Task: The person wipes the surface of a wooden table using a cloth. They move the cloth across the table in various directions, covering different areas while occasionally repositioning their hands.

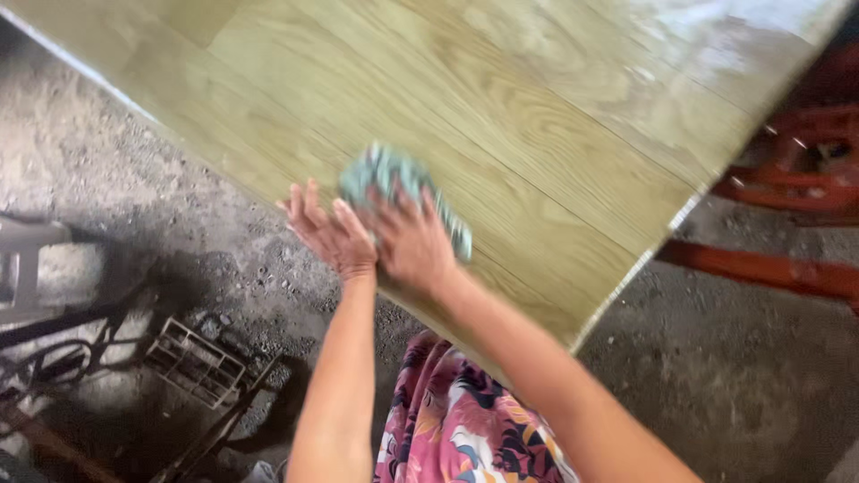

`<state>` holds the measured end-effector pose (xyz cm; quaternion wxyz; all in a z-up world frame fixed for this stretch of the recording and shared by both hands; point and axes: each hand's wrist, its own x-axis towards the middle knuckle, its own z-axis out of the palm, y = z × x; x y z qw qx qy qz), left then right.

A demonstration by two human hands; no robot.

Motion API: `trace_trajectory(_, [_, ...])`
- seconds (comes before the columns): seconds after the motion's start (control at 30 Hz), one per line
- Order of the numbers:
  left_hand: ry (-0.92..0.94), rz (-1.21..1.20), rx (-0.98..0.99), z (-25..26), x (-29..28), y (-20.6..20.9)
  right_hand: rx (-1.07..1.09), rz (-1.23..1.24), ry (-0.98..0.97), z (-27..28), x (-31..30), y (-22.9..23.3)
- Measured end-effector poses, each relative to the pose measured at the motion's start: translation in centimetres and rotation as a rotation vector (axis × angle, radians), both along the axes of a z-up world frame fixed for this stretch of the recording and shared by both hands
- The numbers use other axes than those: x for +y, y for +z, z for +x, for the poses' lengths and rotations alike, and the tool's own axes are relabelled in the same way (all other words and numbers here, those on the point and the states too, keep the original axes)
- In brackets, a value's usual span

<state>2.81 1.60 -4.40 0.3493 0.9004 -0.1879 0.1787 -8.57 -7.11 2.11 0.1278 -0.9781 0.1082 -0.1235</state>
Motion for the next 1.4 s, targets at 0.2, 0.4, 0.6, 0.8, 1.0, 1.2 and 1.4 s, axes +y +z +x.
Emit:
trace_trajectory(0.2, [-0.419,0.186,-0.070,-10.0,2.0,2.9,0.153,0.085,-0.069,-14.7,1.0,2.4])
trace_trajectory(0.4, [-0.800,0.282,-0.001,-18.8,-2.6,5.7,0.208,-0.043,-0.615,-23.3,-9.2,2.2])
trace_trajectory(0.6, [-0.803,0.308,0.071,-20.2,-9.8,6.3,0.152,-0.100,-0.807,-22.4,-15.4,0.8])
trace_trajectory(0.8, [-0.827,0.271,0.087,-19.8,-18.3,4.7,0.131,-0.114,-0.745,-20.5,-22.5,-0.6])
trace_trajectory(1.0, [-0.732,0.323,0.001,-19.2,-25.5,5.2,0.096,-0.126,-0.671,-14.0,-33.2,-1.3])
trace_trajectory(1.2, [-0.746,0.394,0.134,-19.2,-25.9,5.9,0.076,-0.065,-0.543,-6.2,-45.3,-2.1])
trace_trajectory(1.4, [-0.702,0.343,0.107,-19.2,-25.7,5.4,0.290,0.044,-0.389,-2.9,-50.7,-0.3])
